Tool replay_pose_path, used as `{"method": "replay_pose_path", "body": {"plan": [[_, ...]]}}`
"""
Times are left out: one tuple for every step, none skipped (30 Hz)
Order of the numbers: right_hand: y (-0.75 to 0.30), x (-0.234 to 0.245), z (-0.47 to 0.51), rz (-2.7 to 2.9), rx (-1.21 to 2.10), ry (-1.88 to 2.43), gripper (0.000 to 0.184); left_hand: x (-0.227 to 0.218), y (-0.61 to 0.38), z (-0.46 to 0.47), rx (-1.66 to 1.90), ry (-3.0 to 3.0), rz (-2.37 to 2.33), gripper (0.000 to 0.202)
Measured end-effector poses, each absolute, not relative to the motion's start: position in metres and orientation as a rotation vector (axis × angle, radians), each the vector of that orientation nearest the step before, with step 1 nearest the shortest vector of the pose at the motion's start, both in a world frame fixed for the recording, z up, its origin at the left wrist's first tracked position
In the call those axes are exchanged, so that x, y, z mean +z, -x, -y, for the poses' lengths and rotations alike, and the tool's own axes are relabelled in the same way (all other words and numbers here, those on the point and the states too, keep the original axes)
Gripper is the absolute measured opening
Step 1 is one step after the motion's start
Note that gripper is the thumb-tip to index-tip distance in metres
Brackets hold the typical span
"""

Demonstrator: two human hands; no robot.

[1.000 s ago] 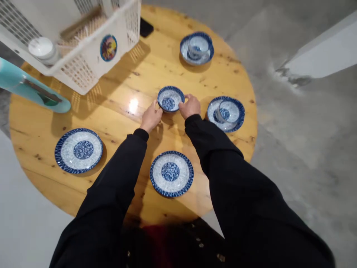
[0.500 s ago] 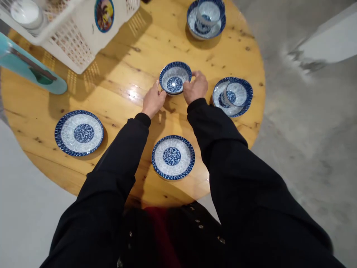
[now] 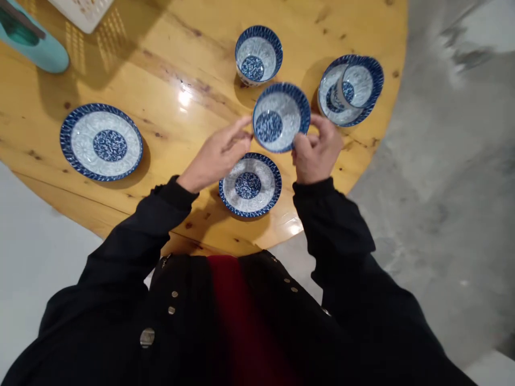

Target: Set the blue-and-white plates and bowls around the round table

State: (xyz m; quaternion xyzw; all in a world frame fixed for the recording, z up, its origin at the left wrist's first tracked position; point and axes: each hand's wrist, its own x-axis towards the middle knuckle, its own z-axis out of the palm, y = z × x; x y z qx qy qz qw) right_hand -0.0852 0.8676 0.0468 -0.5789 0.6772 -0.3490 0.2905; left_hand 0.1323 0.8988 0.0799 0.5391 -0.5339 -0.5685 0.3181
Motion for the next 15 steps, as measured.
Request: {"method": "replay_pose_path", "body": {"plan": [[0.09, 0.043, -0.889, -1.826, -0.882, 1.543, 0.026, 0.074, -0.132, -0.916, -1.523, -1.364, 1.427, 0.047], [0.093, 0.038, -0.908, -1.853, -0.876, 1.518, 0.028, 0.066, -0.131, -0.932, -1.548, -1.334, 1.45, 0.048], [0.096, 0.032, -0.926, -1.862, -0.847, 1.493, 0.029, 0.058, -0.13, -0.947, -1.57, -1.317, 1.459, 0.048], [0.097, 0.026, -0.942, -1.875, -0.83, 1.468, 0.031, 0.049, -0.129, -0.96, -1.586, -1.331, 1.453, 0.048], [0.097, 0.02, -0.956, -1.887, -0.817, 1.441, 0.033, 0.041, -0.129, -0.972, -1.599, -1.349, 1.45, 0.048], [0.097, 0.013, -0.967, -1.895, -0.799, 1.42, 0.035, 0.034, -0.128, -0.982, -1.606, -1.368, 1.449, 0.048], [0.096, 0.007, -0.977, -1.904, -0.783, 1.402, 0.036, 0.028, -0.128, -0.99, -1.608, -1.39, 1.454, 0.048], [0.095, 0.002, -0.985, -1.914, -0.767, 1.388, 0.038, 0.022, -0.128, -0.997, -1.604, -1.417, 1.463, 0.048], [0.094, -0.003, -0.992, -1.924, -0.749, 1.381, 0.039, 0.018, -0.129, -1.003, -1.593, -1.444, 1.472, 0.047], [0.093, -0.007, -0.997, -1.937, -0.732, 1.378, 0.041, 0.014, -0.129, -1.007, -1.581, -1.463, 1.482, 0.047], [0.092, -0.011, -1.0, -1.952, -0.713, 1.378, 0.043, 0.011, -0.129, -1.009, -1.571, -1.474, 1.491, 0.046], [0.091, -0.014, -1.003, -1.97, -0.694, 1.38, 0.044, 0.009, -0.13, -1.011, -1.56, -1.48, 1.495, 0.046], [0.09, -0.016, -1.005, -1.986, -0.676, 1.382, 0.046, 0.008, -0.13, -1.011, -1.549, -1.482, 1.499, 0.046], [0.089, -0.018, -1.006, -1.999, -0.659, 1.384, 0.047, 0.006, -0.131, -1.011, -1.539, -1.481, 1.504, 0.046], [0.088, -0.019, -1.007, -2.01, -0.645, 1.386, 0.048, 0.005, -0.131, -1.01, -1.531, -1.482, 1.511, 0.046]]}}
